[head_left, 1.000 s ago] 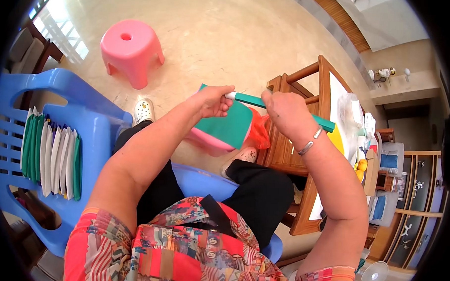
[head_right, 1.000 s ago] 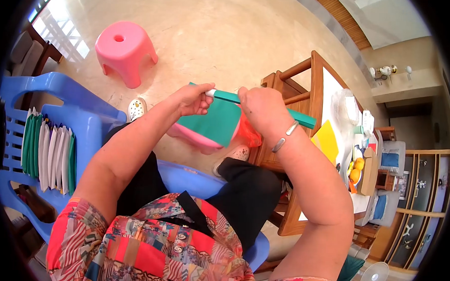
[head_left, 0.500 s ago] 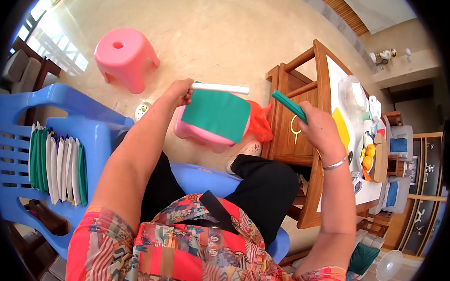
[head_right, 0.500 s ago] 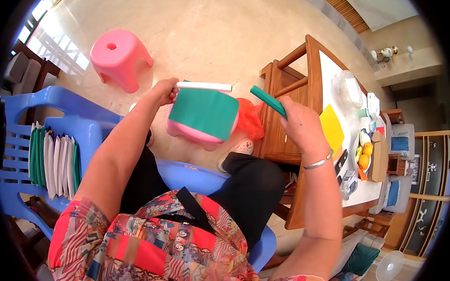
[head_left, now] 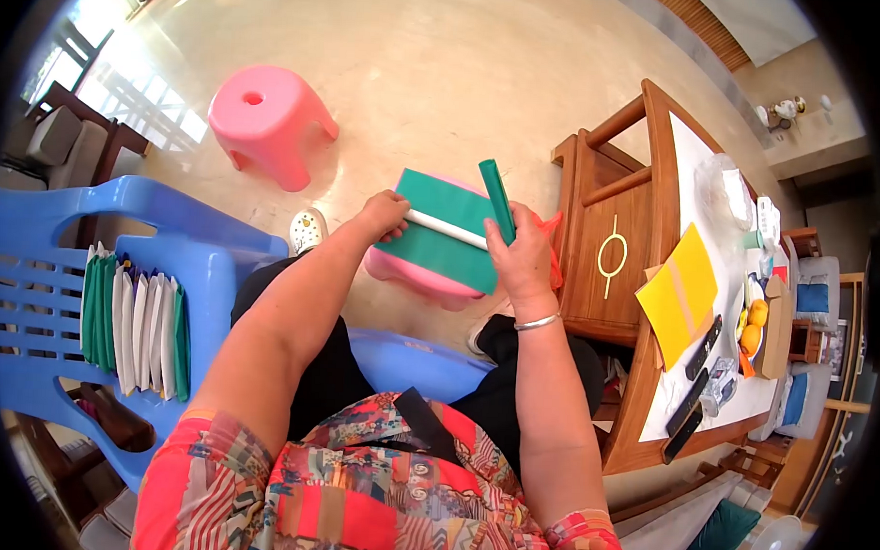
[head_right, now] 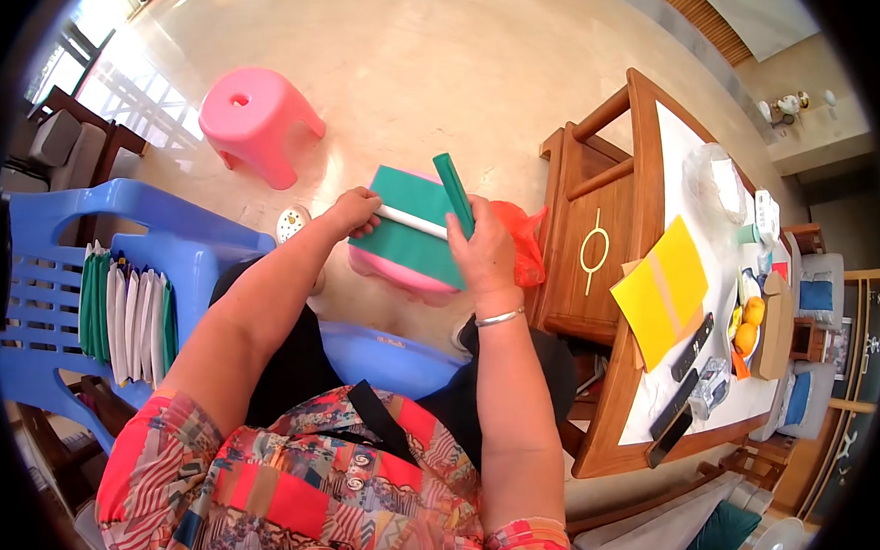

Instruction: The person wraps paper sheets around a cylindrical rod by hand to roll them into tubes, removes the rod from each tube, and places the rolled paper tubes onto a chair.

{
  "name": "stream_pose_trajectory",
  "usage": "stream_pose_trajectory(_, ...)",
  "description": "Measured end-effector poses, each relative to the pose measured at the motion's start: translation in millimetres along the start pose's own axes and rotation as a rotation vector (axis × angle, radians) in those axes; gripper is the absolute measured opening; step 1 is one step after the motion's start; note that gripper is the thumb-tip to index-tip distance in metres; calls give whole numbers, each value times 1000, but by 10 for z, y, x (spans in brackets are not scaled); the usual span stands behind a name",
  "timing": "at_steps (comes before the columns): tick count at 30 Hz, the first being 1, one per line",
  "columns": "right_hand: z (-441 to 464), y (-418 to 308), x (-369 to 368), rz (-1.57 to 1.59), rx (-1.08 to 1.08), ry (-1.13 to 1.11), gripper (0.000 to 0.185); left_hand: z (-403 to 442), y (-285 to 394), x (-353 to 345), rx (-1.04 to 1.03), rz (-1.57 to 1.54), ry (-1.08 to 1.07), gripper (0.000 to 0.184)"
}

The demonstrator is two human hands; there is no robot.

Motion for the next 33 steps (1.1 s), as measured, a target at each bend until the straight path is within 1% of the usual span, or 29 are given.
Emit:
stream_pose_trajectory(3,-50,79,-60,-21,5,5,30,-91,71,57,0,60,13,41)
stream_pose_trajectory(6,38,41,-74,-97,29,-15,31,-197,710,238,-563,292,342,38)
stream_pose_trajectory(9,53,17,-119,-131,81,4,31,-754,1344,259,-678,-271,142,34)
stream_pose_trajectory(12,33,0,-180,-153,117,13,30,-1120,1575,356,-803,-280,159,33)
stream_pose_trajectory(13,26,-27,-195,-156,129,10,31,-1115,1566,358,-821,-262,157,33)
stream_pose_trajectory(16,6,-63,-231,-176,153,-1,34,-1053,1497,352,-724,-253,125,35)
stream_pose_trajectory(19,7,-49,-280,-202,154,-24,35,-1017,1502,324,-736,-253,105,40)
stream_pose_trajectory(22,-9,-20,-275,-231,154,-22,35,-990,1502,333,-755,-282,136,42)
stream_pose_trajectory(25,-25,-8,-259,-244,155,-23,36,-961,1469,264,-731,-212,83,42)
stream_pose_trajectory(28,-39,16,-294,-253,148,-54,35,-932,1421,174,-688,-218,54,41)
stream_pose_trajectory(33,-75,42,-356,-270,138,-89,33,-1048,1440,108,-679,-53,47,43)
Point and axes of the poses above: each hand's wrist, its own z-axis towards the middle knuckle, its own x-axis out of the back of the hand, y = z × x, the point moved 10 cm from there along z, towards the middle knuckle, and after that the axes turned 5 degrees about y, right-handed, at the moved point
